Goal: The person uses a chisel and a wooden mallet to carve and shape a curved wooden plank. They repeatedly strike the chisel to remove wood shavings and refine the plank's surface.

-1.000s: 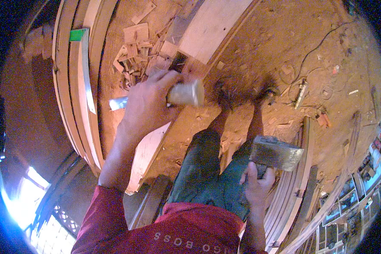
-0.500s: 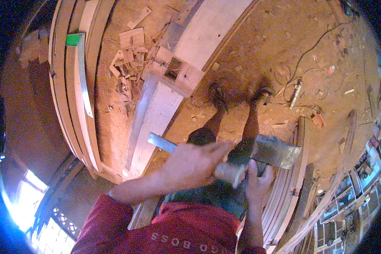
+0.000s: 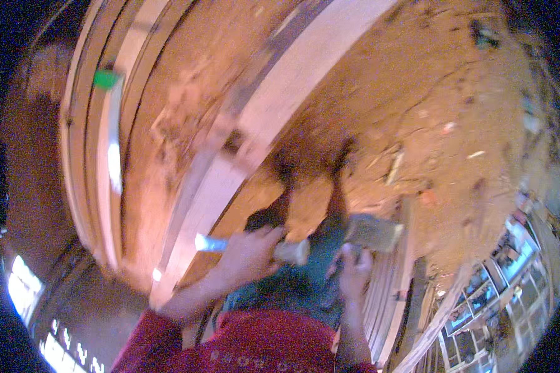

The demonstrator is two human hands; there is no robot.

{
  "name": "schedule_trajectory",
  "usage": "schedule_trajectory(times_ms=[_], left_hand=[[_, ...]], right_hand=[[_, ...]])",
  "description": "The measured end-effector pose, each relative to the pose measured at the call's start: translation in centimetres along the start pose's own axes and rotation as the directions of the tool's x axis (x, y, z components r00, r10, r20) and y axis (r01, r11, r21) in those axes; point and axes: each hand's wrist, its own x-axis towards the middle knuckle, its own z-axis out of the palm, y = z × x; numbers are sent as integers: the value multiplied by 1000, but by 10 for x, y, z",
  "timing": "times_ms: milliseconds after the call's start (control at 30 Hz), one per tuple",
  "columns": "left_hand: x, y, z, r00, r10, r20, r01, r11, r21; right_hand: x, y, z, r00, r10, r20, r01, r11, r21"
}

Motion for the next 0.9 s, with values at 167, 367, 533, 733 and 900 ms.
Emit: schedule_trajectory(times_ms=[167,367,533,733,900], left_hand=[[3,32,5,999,29,-43,-34,993,-110],[47,82,-37,990,107,-91,-121,980,-156],[128,146,-100,979,200,-41,-200,980,8],[227,237,-177,914,398,-76,-398,917,21],[268,282,-223,876,461,-141,-469,883,-33]], right_hand=[[12,-35,-21,996,50,80,-65,979,193],[55,-87,-49,993,104,57,-114,964,240],[126,-143,-79,986,144,78,-157,967,201],[184,-229,-114,999,-18,-36,23,993,117],[230,-264,-140,991,-109,-76,115,991,74]])
